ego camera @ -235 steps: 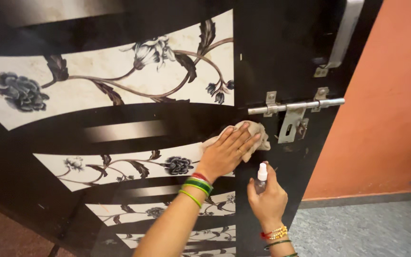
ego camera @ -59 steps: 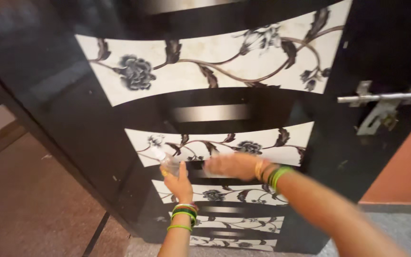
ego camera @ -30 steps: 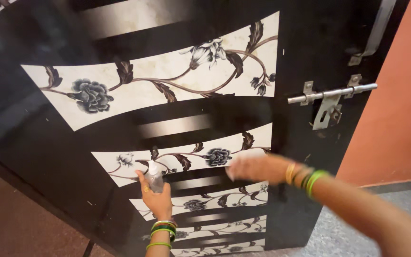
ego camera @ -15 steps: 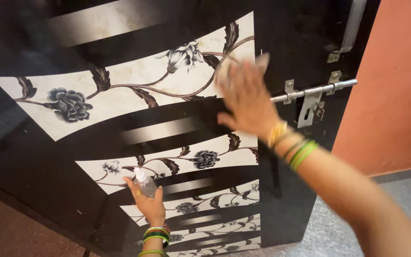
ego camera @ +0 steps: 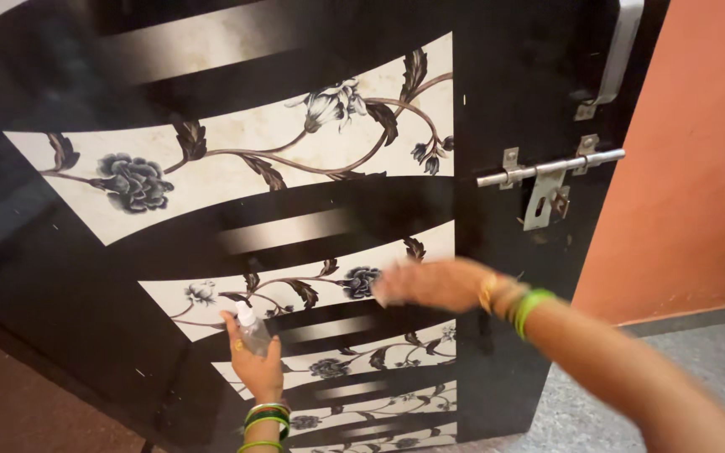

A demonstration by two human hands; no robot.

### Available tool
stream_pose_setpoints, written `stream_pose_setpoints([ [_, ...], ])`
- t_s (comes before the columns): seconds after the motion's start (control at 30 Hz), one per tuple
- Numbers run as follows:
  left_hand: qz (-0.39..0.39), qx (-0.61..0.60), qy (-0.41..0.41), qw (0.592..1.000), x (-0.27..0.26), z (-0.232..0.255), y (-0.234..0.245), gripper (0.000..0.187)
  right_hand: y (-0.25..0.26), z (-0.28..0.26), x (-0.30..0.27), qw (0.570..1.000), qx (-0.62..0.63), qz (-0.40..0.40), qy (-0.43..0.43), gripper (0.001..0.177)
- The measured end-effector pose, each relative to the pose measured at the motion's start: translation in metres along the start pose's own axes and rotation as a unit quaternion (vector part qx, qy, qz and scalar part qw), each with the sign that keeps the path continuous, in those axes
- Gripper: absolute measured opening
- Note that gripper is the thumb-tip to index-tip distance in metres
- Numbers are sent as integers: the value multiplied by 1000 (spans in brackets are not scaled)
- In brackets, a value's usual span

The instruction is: The person cleans a black metal door with floral-patterned panels. They spray a cleaning solution from a small bottle and wipe the surface with a cloth, working across the panels and around the latch.

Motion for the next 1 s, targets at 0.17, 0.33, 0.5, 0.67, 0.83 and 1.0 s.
stream_pose_setpoints([
  [0.17, 27, -7, -42, 999, 3, -29, 2, 85, 72, 201, 27, 953, -51, 63, -291, 74],
  [0.33, 67, -61, 40, 995, 1, -75, 9, 51, 82, 228, 64, 820, 11, 209, -532, 75],
  [0.5, 41, -103, 18, 994, -4, -72, 10, 58, 11, 56, 133, 958, 76, 23, -277, 68],
  [0.67, 27, -56, 77, 995, 2, -70, 16, 54, -47, -113, 121, 991, 103, -81, 1, 74],
  [0.83, 13, -75, 6, 997, -1, -66, 17, 61, -37, -55, 151, 942, 329, -4, -63, 56],
  [1.0, 0, -108, 62, 992, 2, -79, 18, 55, 49, 148, 228, 974, -16, 81, -210, 66],
])
Point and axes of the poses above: each hand's wrist, its own x-axis towards the middle knuckle, its own y-axis out of the back of the hand, z = x × y, the point moved 6 cm from there along x, towards the middle knuckle, and after that the axes turned 6 degrees about y, right-handed, at the moved point
